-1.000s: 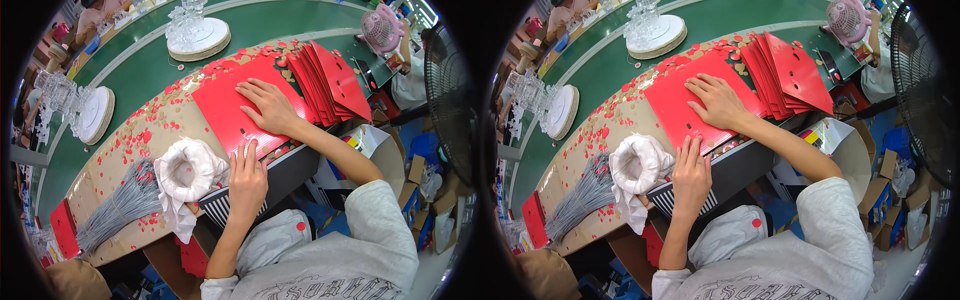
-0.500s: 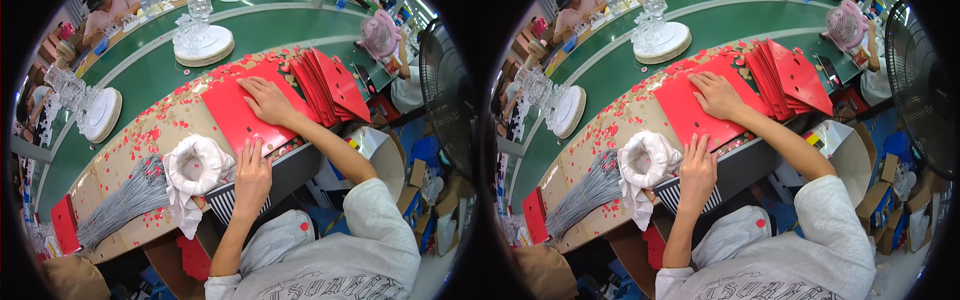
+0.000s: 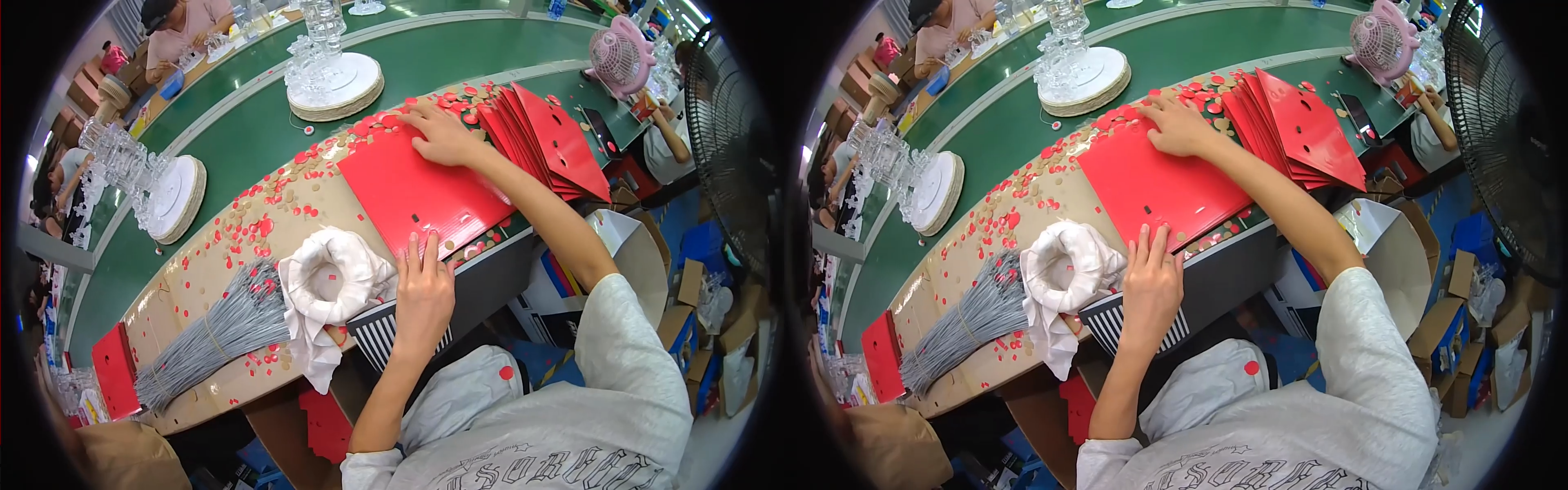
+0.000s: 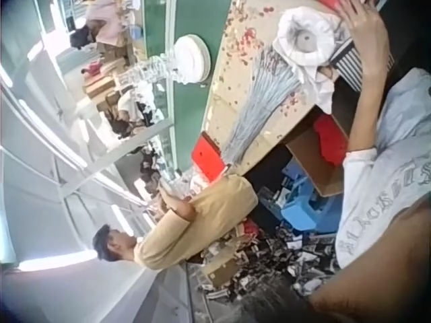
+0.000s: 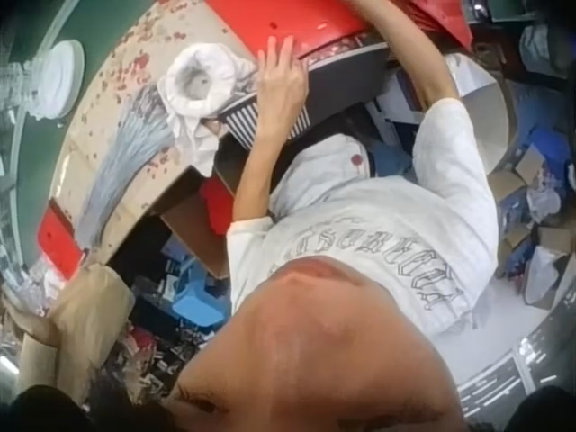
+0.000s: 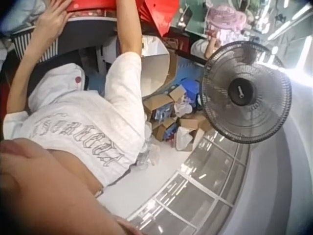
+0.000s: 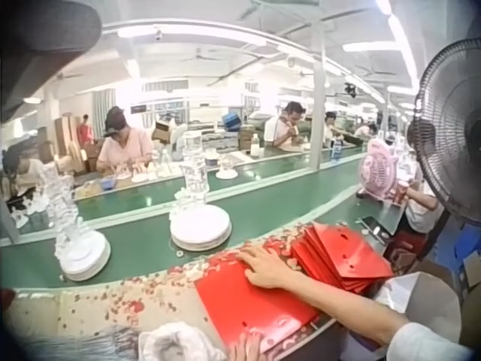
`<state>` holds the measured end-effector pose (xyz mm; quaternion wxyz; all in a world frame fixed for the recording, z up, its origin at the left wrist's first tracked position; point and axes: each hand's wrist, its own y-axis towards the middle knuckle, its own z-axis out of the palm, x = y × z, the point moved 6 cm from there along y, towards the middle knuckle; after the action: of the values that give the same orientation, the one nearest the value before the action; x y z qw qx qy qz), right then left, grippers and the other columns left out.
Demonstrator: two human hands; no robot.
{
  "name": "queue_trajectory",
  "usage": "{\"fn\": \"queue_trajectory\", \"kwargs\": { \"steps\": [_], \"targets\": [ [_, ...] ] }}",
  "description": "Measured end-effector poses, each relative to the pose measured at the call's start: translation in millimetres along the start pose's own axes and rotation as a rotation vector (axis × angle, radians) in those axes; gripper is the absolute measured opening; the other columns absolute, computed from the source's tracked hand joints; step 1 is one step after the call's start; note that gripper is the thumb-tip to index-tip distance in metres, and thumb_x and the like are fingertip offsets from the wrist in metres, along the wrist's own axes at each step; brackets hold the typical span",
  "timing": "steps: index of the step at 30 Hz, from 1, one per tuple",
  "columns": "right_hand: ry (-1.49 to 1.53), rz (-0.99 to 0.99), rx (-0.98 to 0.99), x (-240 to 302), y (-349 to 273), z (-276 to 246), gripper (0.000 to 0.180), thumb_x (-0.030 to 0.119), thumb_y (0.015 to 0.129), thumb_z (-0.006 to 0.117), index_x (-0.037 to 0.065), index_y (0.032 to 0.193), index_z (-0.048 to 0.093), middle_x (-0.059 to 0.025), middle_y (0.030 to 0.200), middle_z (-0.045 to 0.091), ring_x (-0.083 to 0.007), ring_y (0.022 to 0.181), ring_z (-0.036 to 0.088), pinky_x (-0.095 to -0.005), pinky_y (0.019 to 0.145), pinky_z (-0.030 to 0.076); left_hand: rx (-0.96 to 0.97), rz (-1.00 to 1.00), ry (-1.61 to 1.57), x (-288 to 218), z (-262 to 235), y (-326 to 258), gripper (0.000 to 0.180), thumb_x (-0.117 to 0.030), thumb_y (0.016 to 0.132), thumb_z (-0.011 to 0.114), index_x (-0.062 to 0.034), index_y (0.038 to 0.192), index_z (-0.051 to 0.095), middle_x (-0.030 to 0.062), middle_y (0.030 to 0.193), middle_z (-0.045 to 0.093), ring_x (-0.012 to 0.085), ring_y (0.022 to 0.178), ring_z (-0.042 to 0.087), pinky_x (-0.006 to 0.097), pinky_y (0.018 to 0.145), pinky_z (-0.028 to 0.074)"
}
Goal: Assembling red plastic folders by attaching black inserts at a factory assembly line.
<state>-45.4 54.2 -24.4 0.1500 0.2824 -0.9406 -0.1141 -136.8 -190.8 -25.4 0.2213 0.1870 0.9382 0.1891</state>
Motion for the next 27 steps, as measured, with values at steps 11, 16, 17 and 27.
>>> {"fn": "queue_trajectory", "kwargs": {
  "steps": [11, 16, 17, 27],
  "targets": [
    [-0.009, -0.095, -0.102, 30.1, 11.7, -66.2, 0.051, 0.026, 0.074, 0.081, 0.012, 0.118, 0.059, -0.0076, 0.111, 0.065, -0.0278, 0.115, 0.058, -0.0586, 0.116, 0.028, -0.017, -0.006, -0.045, 1.0, 3.0, -0.4, 0.033, -0.018, 0.097, 0.062, 0.0132, 0.092, 0.07, 0.0227, 0.133, 0.057, 0.0433, 0.13, 0.051, 0.056, 0.107, 0.043],
    [-0.167, -0.33, -0.273, 51.5, 5.0, -78.5, 0.036, 0.025, 0.078, 0.078, 0.015, 0.11, 0.065, -0.0063, 0.107, 0.066, -0.0264, 0.114, 0.059, -0.055, 0.116, 0.031, -0.067, -0.013, -0.069, 5.4, -3.2, -0.9, 0.028, -0.014, 0.095, 0.063, 0.0126, 0.088, 0.068, 0.023, 0.131, 0.059, 0.0444, 0.129, 0.053, 0.056, 0.107, 0.043],
    [-0.193, -0.365, -0.307, 58.4, 6.3, -78.0, 0.036, 0.027, 0.077, 0.078, 0.015, 0.109, 0.066, -0.0064, 0.109, 0.067, -0.0275, 0.114, 0.06, -0.056, 0.114, 0.033, -0.092, -0.019, -0.067, 12.0, -8.7, -4.5, 0.025, -0.011, 0.094, 0.063, 0.0121, 0.084, 0.067, 0.0241, 0.129, 0.06, 0.0455, 0.127, 0.055, 0.056, 0.107, 0.044],
    [-0.037, -0.404, -0.681, 67.7, -15.0, -212.9, 0.045, 0.003, 0.089, 0.071, 0.011, 0.133, 0.063, -0.0092, 0.13, 0.065, -0.0264, 0.121, 0.062, -0.036, 0.103, 0.049, -0.31, 0.085, 0.038, -10.6, -47.4, -31.8, 0.022, -0.016, 0.085, 0.072, 0.0036, 0.079, 0.066, 0.0226, 0.128, 0.063, 0.0405, 0.12, 0.06, 0.046, 0.1, 0.05]
  ]
}}
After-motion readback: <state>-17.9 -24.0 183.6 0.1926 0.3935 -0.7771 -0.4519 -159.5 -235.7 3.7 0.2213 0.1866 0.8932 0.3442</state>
